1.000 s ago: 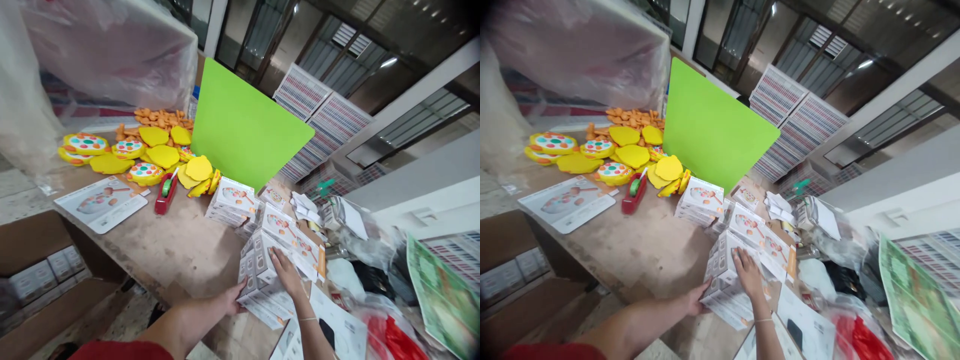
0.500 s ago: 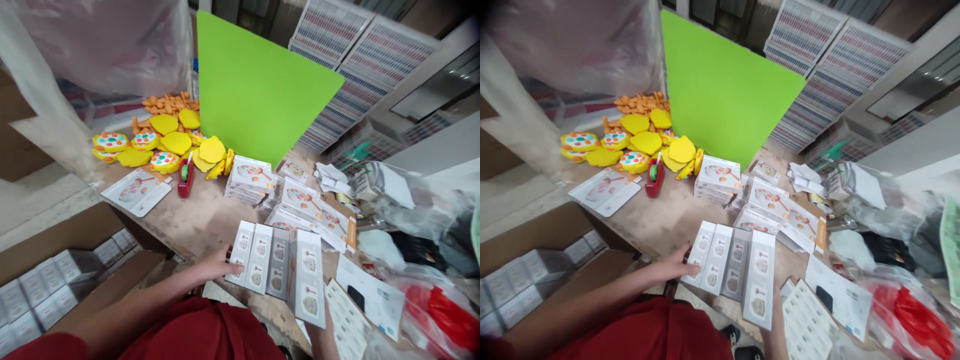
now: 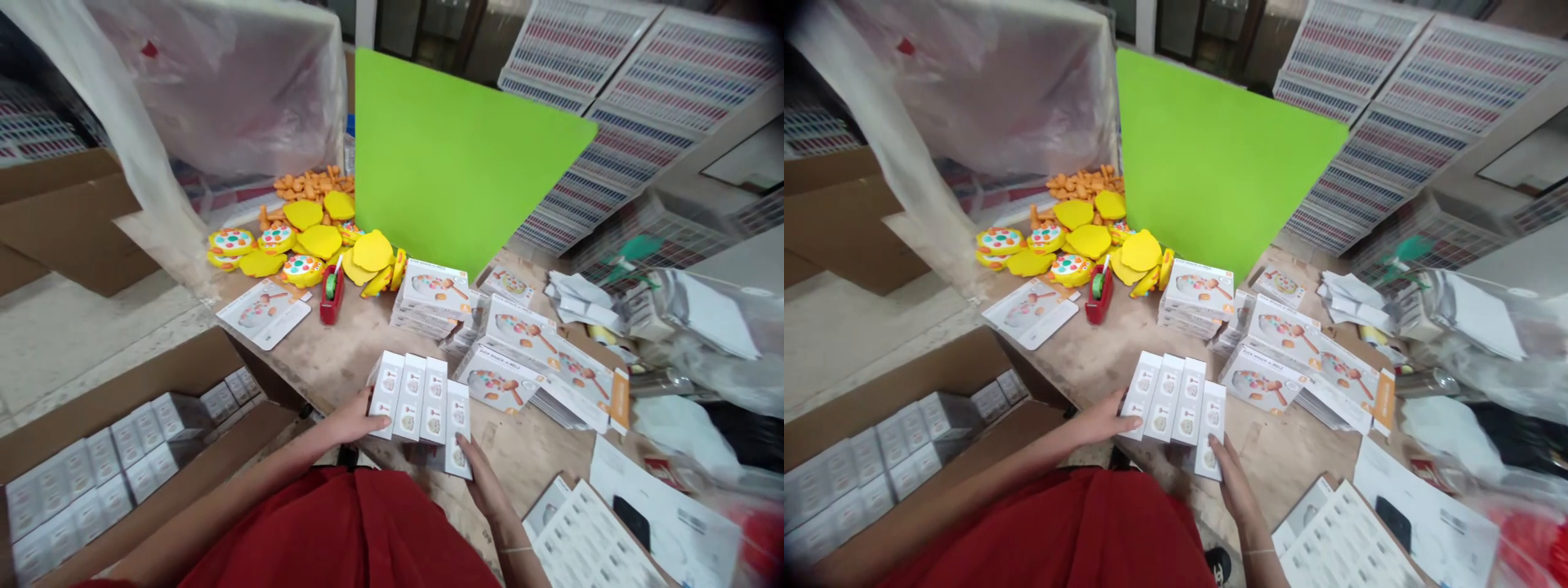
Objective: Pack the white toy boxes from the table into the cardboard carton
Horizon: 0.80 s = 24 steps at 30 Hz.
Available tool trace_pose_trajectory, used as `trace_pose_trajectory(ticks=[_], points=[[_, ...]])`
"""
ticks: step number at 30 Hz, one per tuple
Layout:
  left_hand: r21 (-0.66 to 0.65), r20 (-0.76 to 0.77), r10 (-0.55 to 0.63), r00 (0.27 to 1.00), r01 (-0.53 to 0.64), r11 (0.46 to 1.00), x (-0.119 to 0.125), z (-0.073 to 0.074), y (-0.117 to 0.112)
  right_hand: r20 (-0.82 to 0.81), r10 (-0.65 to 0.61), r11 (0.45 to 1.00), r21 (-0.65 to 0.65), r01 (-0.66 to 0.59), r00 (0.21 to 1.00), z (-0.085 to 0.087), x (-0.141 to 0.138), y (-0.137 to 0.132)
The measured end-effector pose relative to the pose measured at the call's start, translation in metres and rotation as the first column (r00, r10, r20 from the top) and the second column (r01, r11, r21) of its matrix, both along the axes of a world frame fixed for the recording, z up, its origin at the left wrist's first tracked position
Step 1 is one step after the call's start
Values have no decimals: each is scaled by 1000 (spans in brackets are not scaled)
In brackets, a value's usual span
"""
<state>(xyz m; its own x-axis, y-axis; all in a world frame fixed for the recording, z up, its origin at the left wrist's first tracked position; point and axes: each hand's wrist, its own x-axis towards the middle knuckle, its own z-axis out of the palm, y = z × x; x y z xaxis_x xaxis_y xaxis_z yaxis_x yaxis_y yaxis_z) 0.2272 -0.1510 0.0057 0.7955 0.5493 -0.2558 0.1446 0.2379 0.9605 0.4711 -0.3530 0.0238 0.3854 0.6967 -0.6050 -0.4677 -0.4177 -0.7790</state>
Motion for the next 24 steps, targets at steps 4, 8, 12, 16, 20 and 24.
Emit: trace_pose_trajectory(ticks=[4,8,12,16,20,24], points=[[12,-75,111,991,-110,994,-25,0,20,84,147,988,38,-151,986,-10,-16,22],[9,-159,195,968,-196,981,-36,-4,29,295,275,957,7,-290,915,-20,-17,45],[13,-147,227,963,-228,974,-31,-4,30,379,285,951,1,-309,880,-24,-16,64],[6,-70,222,973,-222,975,-26,-5,28,520,366,915,-47,-401,772,-19,-5,78],[3,-81,277,958,-277,961,-24,-8,25,769,337,927,-169,-335,544,4,54,106],[3,-87,309,947,-309,951,-23,-8,23,931,297,952,-273,-137,211,33,133,156]])
